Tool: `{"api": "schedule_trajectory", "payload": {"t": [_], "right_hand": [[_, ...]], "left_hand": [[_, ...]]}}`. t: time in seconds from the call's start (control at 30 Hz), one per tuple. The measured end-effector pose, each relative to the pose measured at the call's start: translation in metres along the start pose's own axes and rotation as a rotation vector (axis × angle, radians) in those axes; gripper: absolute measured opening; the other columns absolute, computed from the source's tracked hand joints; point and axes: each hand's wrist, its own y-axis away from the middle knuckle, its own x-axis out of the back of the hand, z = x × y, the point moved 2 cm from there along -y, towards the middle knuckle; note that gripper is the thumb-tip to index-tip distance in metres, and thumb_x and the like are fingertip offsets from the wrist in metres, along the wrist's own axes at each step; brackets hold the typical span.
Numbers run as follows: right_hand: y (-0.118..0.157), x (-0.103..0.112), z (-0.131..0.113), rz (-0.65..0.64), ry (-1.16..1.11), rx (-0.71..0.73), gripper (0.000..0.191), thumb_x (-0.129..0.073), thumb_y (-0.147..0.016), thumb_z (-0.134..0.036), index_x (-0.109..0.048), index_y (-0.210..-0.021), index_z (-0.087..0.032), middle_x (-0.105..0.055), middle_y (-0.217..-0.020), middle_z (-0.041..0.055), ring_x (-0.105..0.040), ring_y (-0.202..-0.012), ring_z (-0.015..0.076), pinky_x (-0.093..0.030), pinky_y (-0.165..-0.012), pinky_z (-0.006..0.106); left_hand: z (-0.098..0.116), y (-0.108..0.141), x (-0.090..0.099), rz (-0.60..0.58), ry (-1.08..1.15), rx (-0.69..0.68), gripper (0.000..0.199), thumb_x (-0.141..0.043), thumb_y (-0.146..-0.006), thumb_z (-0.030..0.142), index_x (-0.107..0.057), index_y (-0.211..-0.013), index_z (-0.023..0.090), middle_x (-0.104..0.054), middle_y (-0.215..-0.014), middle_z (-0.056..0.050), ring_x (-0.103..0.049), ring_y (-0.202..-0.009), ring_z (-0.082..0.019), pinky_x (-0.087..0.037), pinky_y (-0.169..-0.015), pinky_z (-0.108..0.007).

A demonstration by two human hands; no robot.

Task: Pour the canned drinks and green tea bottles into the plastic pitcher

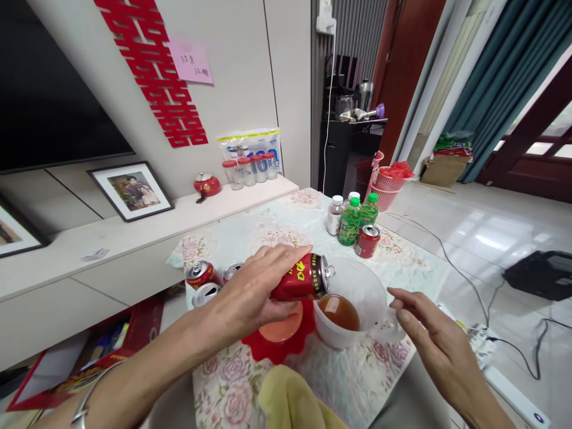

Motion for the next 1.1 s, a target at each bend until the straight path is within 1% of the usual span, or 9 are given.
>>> {"api": "schedule_trajectory", "payload": {"t": [0.07,0.17,0.3,0.43,0.5,0.57,0.73,0.93,1.1], "right_hand": [[0.005,-0.005,0.002,-0.057,-0.033,-0.054,0.045,-0.050,-0.103,-0.061,-0.074,-0.105,-0.023,-0.074,-0.090,0.0024,-0.070,-0.075,0.0142,-0.055,-0.064,0.022],[0.008,-0.009,-0.002,-0.178,-0.096,-0.065,0.049,-0.044,-0.106,-0.060,-0.071,-0.091,-0.022,-0.070,-0.080,0.0016,-0.068,-0.072,0.0134,-0.053,-0.064,0.021],[0.007,-0.013,-0.007,-0.193,-0.128,-0.066,0.056,-0.036,-0.108,-0.060,-0.064,-0.078,-0.021,-0.064,-0.072,0.0019,-0.064,-0.065,0.0125,-0.050,-0.060,0.022],[0.007,-0.018,-0.008,-0.171,-0.147,-0.072,0.058,-0.033,-0.108,-0.061,-0.062,-0.076,-0.022,-0.063,-0.069,0.0024,-0.062,-0.062,0.0136,-0.050,-0.057,0.024],[0.008,-0.019,-0.008,-0.162,-0.149,-0.073,0.058,-0.032,-0.109,-0.060,-0.061,-0.077,-0.022,-0.063,-0.069,0.0024,-0.062,-0.062,0.0140,-0.051,-0.058,0.024],[0.009,-0.020,-0.008,-0.153,-0.148,-0.074,0.058,-0.032,-0.109,-0.060,-0.060,-0.076,-0.022,-0.062,-0.068,0.0024,-0.061,-0.062,0.0140,-0.051,-0.058,0.025],[0.009,-0.022,-0.008,-0.142,-0.146,-0.072,0.059,-0.030,-0.109,-0.061,-0.059,-0.076,-0.022,-0.061,-0.067,0.0018,-0.060,-0.060,0.0134,-0.050,-0.057,0.025],[0.010,-0.023,-0.008,-0.127,-0.136,-0.063,0.058,-0.030,-0.110,-0.059,-0.058,-0.075,-0.022,-0.060,-0.066,0.0008,-0.059,-0.059,0.0123,-0.049,-0.056,0.024],[0.011,-0.024,-0.008,-0.118,-0.129,-0.051,0.059,-0.030,-0.110,-0.059,-0.058,-0.075,-0.022,-0.059,-0.065,0.0006,-0.058,-0.058,0.0122,-0.049,-0.056,0.024]], "left_hand": [[0.000,-0.004,0.002,-0.065,-0.042,0.026,0.085,-0.065,-0.082,0.014,-0.041,-0.160,0.038,-0.067,-0.139,-0.004,-0.060,-0.117,-0.029,-0.049,-0.101,-0.044],[0.000,-0.009,0.003,-0.124,-0.108,0.046,0.086,-0.066,-0.080,0.013,-0.043,-0.159,0.041,-0.067,-0.137,-0.004,-0.058,-0.114,-0.029,-0.048,-0.099,-0.044],[0.005,-0.016,0.005,-0.156,-0.161,0.030,0.083,-0.066,-0.079,0.014,-0.048,-0.155,0.040,-0.067,-0.133,-0.005,-0.057,-0.110,-0.028,-0.046,-0.094,-0.042],[0.014,-0.023,0.011,-0.241,-0.170,0.068,0.068,-0.067,-0.082,0.017,-0.057,-0.146,0.037,-0.068,-0.128,-0.005,-0.057,-0.107,-0.029,-0.045,-0.089,-0.041],[0.017,-0.026,0.013,-0.263,-0.177,0.056,0.065,-0.066,-0.083,0.017,-0.058,-0.143,0.038,-0.069,-0.123,-0.005,-0.056,-0.105,-0.028,-0.044,-0.086,-0.039],[0.017,-0.028,0.014,-0.278,-0.195,0.028,0.066,-0.065,-0.082,0.015,-0.057,-0.143,0.038,-0.068,-0.119,-0.004,-0.056,-0.103,-0.027,-0.043,-0.084,-0.038],[0.010,-0.034,0.014,-0.324,-0.256,-0.008,0.075,-0.065,-0.070,0.009,-0.056,-0.140,0.037,-0.067,-0.113,-0.003,-0.054,-0.097,-0.026,-0.041,-0.081,-0.037],[0.007,-0.043,0.018,-0.387,-0.237,-0.079,0.068,-0.069,-0.076,0.019,-0.054,-0.140,0.037,-0.066,-0.109,-0.003,-0.056,-0.094,-0.025,-0.042,-0.081,-0.037],[0.004,-0.050,0.019,-0.439,-0.267,-0.091,0.072,-0.070,-0.075,0.018,-0.051,-0.142,0.035,-0.067,-0.111,-0.004,-0.056,-0.093,-0.025,-0.042,-0.081,-0.038]]}}
